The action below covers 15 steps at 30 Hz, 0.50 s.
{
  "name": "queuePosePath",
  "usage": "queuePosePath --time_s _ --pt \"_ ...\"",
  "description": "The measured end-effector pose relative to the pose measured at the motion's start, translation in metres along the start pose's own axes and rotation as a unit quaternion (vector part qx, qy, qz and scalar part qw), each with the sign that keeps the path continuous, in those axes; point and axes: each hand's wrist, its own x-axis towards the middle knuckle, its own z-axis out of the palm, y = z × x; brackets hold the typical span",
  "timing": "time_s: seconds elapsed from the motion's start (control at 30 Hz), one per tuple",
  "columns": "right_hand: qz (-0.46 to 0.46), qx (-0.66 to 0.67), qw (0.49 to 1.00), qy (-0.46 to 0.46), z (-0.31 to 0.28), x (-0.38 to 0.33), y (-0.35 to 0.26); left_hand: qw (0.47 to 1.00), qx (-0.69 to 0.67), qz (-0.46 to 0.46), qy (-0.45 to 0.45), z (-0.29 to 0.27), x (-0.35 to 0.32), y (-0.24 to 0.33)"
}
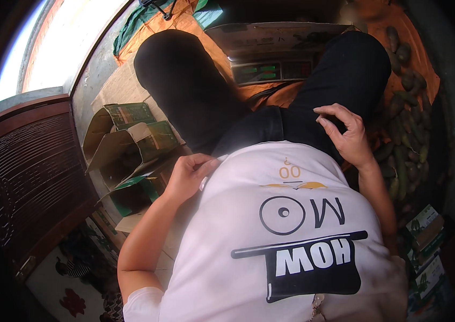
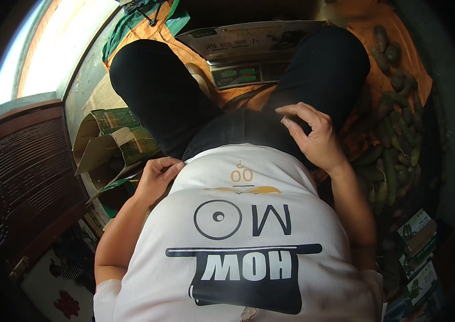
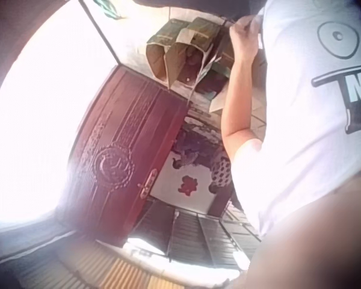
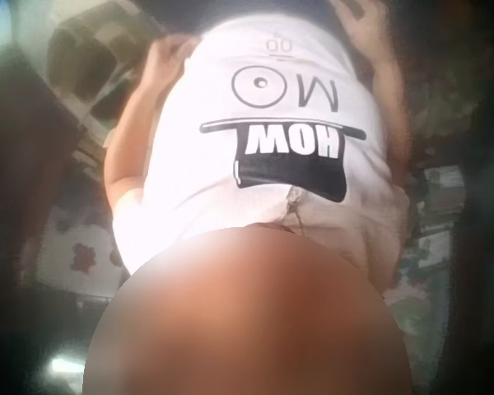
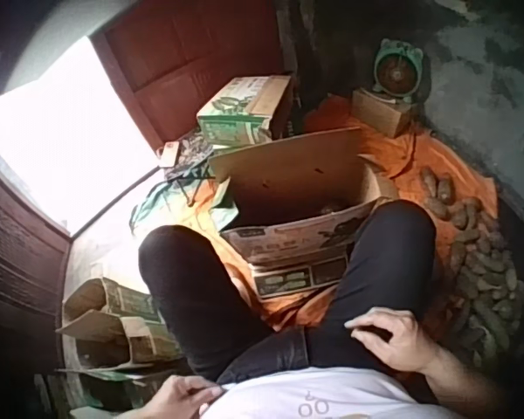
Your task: Sorting and packaging large tubers into cardboard boxes and weighing them.
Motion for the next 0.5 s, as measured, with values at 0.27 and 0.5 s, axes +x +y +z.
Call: queuePosePath --time_s 0.27,0.5 --pt "0.066 0.051 0.996 -0.025 0.005 0.0 0.008 0.992 0.061 0.023 -0.111 -0.017 0.001 0.01" --pt "0.048 0.035 0.997 -0.041 0.015 0.01 0.003 0.982 0.112 0.086 -0.124 -0.023 0.008 0.0"
